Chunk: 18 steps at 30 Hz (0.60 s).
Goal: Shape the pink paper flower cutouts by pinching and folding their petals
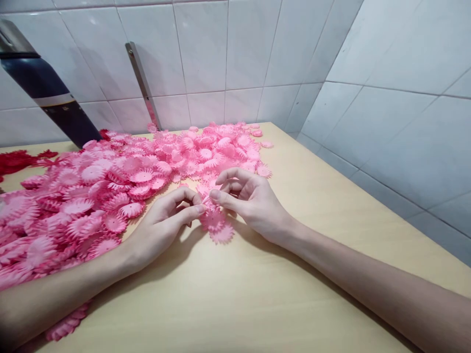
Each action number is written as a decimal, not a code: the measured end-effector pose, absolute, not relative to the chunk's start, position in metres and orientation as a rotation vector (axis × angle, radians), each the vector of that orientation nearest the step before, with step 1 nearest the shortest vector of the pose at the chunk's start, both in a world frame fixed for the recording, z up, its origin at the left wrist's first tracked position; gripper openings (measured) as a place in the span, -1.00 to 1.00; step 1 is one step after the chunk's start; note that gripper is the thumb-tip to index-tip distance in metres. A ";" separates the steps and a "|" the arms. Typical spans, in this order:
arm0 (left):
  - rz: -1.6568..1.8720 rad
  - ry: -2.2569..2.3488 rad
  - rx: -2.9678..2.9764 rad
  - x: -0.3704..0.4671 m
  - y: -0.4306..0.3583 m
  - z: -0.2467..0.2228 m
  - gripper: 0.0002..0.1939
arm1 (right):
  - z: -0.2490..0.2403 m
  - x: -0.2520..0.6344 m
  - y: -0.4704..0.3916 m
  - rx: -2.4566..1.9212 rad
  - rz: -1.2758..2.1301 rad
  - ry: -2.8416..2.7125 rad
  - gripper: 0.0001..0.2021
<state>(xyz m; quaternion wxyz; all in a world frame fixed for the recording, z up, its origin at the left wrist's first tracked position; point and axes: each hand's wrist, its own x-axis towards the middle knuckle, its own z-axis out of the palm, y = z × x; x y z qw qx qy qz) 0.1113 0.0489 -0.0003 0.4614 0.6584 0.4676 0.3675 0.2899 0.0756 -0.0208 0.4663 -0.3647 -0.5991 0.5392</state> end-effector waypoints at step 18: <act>1.158 1.197 1.265 0.114 0.054 -0.007 -0.60 | -0.020 0.290 0.071 -0.961 0.898 -1.397 -0.86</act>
